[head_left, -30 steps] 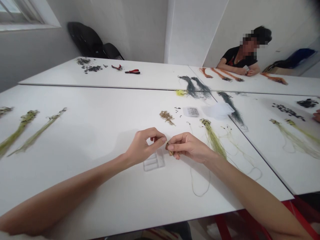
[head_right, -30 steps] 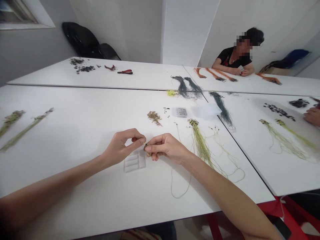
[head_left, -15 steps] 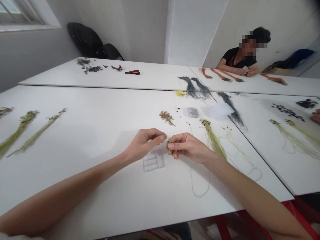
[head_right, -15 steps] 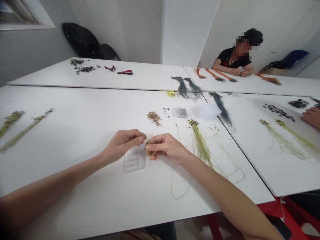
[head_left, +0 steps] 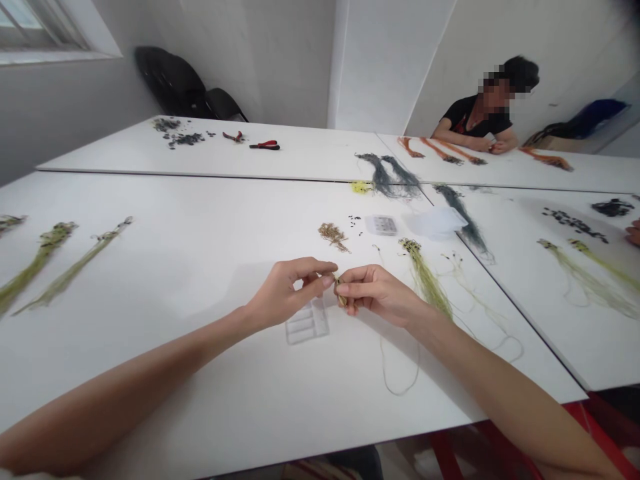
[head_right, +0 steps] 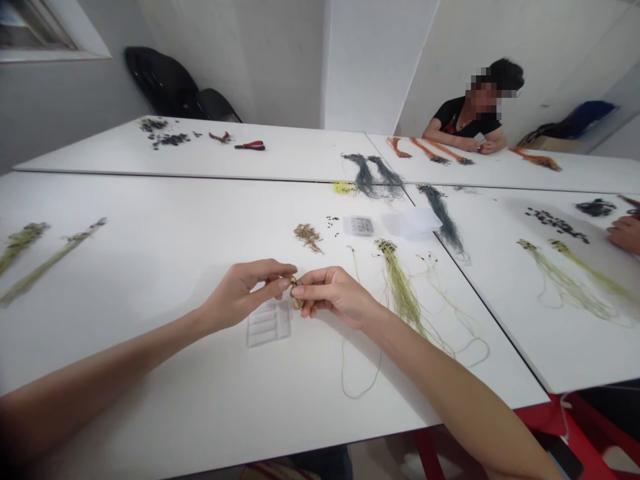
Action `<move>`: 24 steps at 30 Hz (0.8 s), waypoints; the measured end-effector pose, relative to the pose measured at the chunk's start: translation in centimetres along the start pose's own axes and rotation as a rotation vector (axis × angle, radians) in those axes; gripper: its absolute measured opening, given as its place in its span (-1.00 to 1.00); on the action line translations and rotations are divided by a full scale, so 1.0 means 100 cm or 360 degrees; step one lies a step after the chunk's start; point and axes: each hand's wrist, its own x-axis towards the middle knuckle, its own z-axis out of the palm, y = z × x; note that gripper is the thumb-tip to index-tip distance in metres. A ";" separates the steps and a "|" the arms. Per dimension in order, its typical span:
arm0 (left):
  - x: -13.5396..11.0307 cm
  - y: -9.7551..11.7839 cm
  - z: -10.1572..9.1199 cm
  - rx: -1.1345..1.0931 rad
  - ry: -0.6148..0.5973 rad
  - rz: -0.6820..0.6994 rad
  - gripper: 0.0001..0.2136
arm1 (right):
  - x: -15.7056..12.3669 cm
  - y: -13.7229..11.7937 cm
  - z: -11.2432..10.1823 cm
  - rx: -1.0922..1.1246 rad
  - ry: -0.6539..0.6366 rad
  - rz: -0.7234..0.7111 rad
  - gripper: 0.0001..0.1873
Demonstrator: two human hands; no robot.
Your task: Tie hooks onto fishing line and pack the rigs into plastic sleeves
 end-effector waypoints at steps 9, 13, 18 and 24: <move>0.002 -0.001 -0.001 0.0079 -0.0057 0.0067 -0.81 | 0.000 0.001 -0.001 -0.0027 0.0013 0.0003 -0.81; 0.002 -0.001 -0.002 0.0076 -0.0084 0.0048 -0.81 | 0.000 0.000 -0.001 -0.0046 0.0001 -0.0008 -0.80; 0.001 0.005 -0.001 -0.0214 -0.0231 -0.0124 -0.78 | 0.000 0.000 -0.001 -0.0051 -0.0022 -0.0040 -0.82; 0.002 0.005 0.001 -0.0345 -0.0216 -0.0094 -0.78 | 0.000 0.000 0.000 -0.0066 -0.0011 -0.0050 -0.80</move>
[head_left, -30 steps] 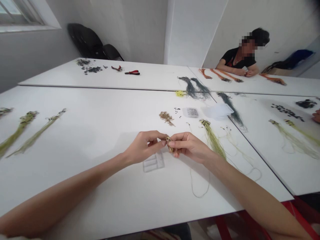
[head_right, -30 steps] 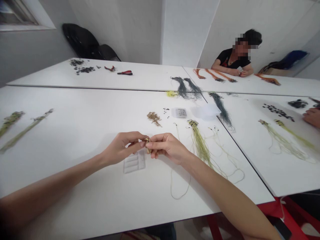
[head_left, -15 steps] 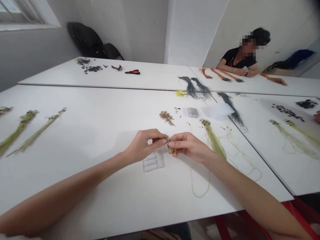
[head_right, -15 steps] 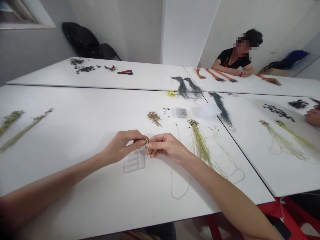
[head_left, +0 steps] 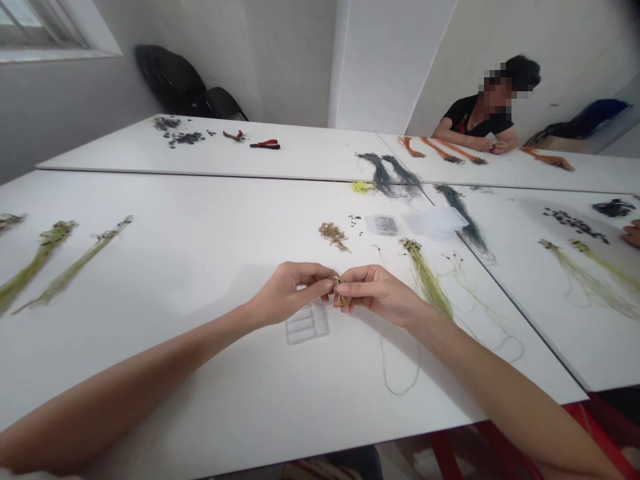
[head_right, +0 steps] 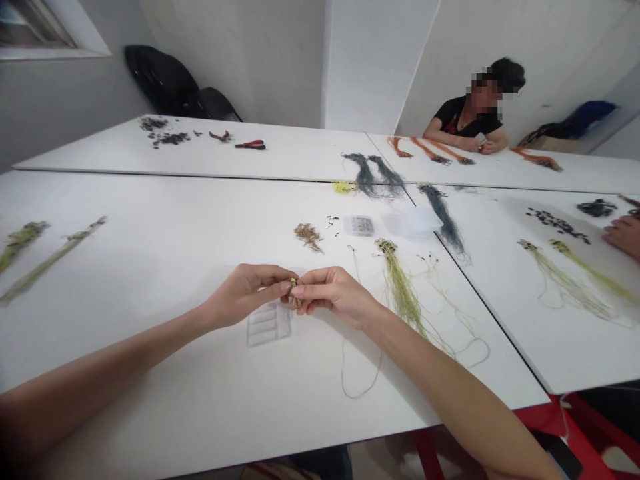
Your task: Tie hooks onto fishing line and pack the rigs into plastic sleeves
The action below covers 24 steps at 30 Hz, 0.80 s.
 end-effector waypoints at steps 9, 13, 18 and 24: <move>0.001 -0.003 -0.004 0.0278 0.0143 -0.0007 -0.81 | -0.001 0.001 0.000 0.0016 0.0009 0.0012 -0.83; 0.000 -0.003 -0.002 0.0311 0.0174 -0.0005 -0.81 | 0.000 0.001 0.000 0.0021 -0.0003 0.0032 -0.83; -0.001 -0.002 -0.001 0.0372 0.0212 0.0026 -0.82 | 0.000 0.001 0.000 0.0018 0.0006 0.0046 -0.82; -0.002 -0.001 0.001 0.0429 0.0242 0.0015 -0.82 | 0.000 0.000 0.000 0.0016 0.0000 0.0032 -0.85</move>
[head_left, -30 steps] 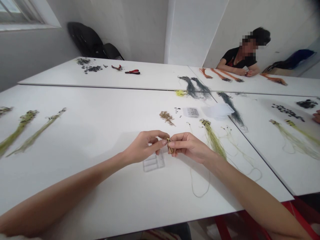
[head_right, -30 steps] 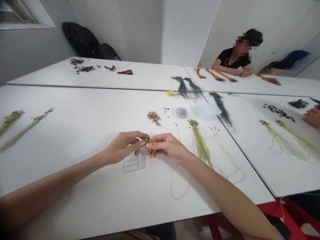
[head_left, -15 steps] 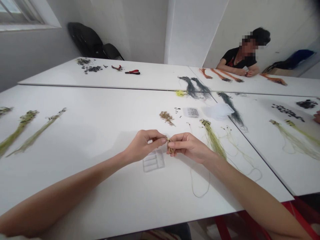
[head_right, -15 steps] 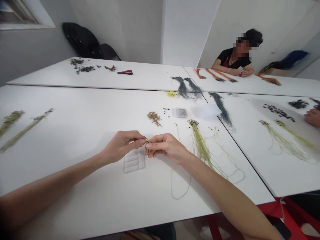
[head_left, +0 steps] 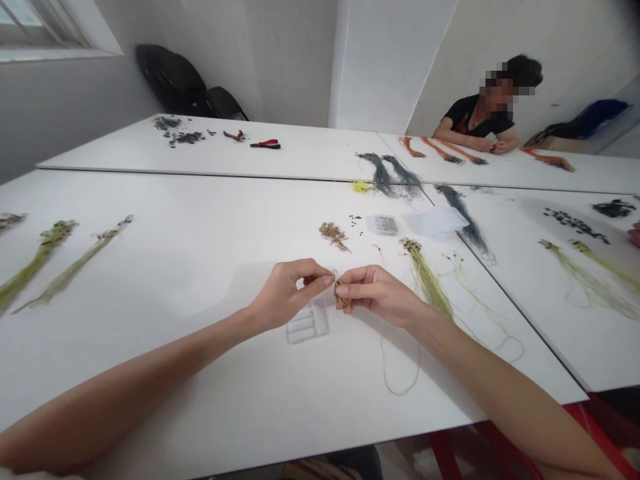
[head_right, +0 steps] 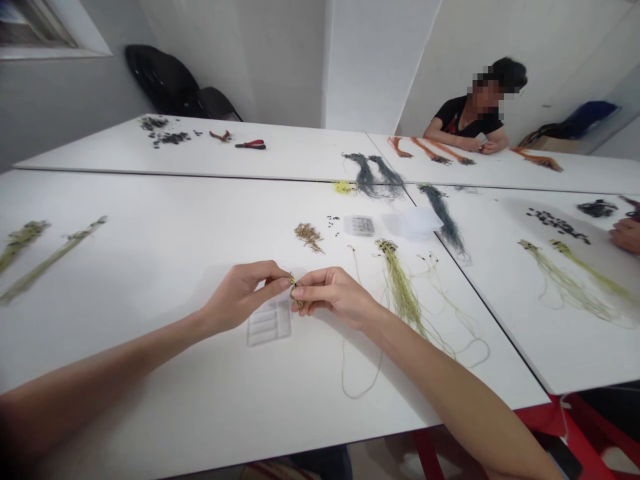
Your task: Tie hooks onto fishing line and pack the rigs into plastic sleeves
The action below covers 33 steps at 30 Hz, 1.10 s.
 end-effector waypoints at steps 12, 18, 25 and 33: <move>-0.001 -0.001 0.003 -0.0026 0.0059 -0.0016 -0.83 | 0.000 0.000 0.000 -0.0022 -0.0004 -0.0017 -0.86; -0.001 -0.001 0.002 -0.0037 0.0064 -0.0055 -0.82 | -0.001 0.000 0.001 -0.0034 0.0002 -0.0007 -0.85; 0.001 0.000 -0.002 -0.0218 -0.0097 -0.0154 -0.77 | 0.000 0.001 -0.002 -0.0021 0.0075 -0.0039 -0.84; 0.003 0.003 -0.006 -0.0452 -0.0119 -0.0289 -0.81 | 0.002 0.001 -0.002 -0.0075 0.0134 -0.0104 -0.84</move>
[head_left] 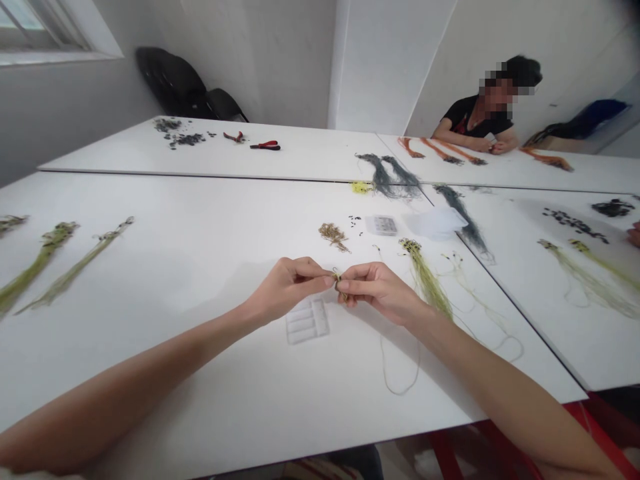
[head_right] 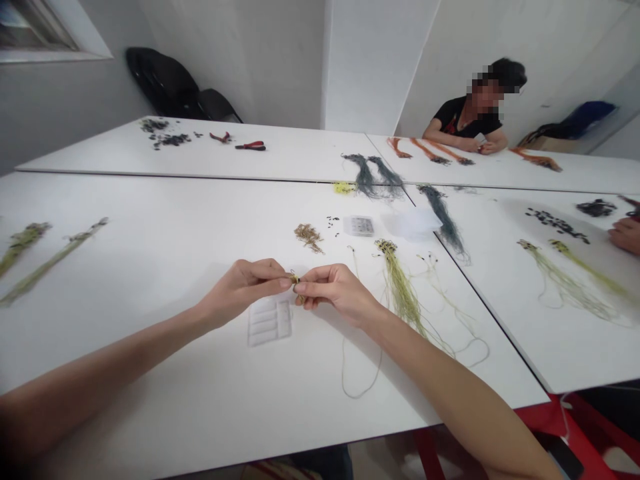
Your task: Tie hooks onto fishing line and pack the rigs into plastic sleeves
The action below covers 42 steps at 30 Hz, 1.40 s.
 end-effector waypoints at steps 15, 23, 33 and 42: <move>0.003 0.000 0.002 -0.0324 -0.0060 -0.0226 -0.82 | -0.001 0.001 0.003 -0.0109 0.0101 -0.0057 -0.79; 0.000 -0.002 0.013 -0.0397 0.0054 -0.0069 -0.82 | -0.001 0.007 0.008 -0.0323 0.0361 -0.0325 -0.78; -0.007 0.000 0.022 -0.0437 0.0160 0.0082 -0.84 | -0.001 0.007 0.010 -0.0178 0.0315 -0.0321 -0.80; -0.007 -0.003 0.025 -0.0665 0.0022 0.0096 -0.82 | -0.001 0.005 0.010 -0.0025 0.0172 -0.0189 -0.85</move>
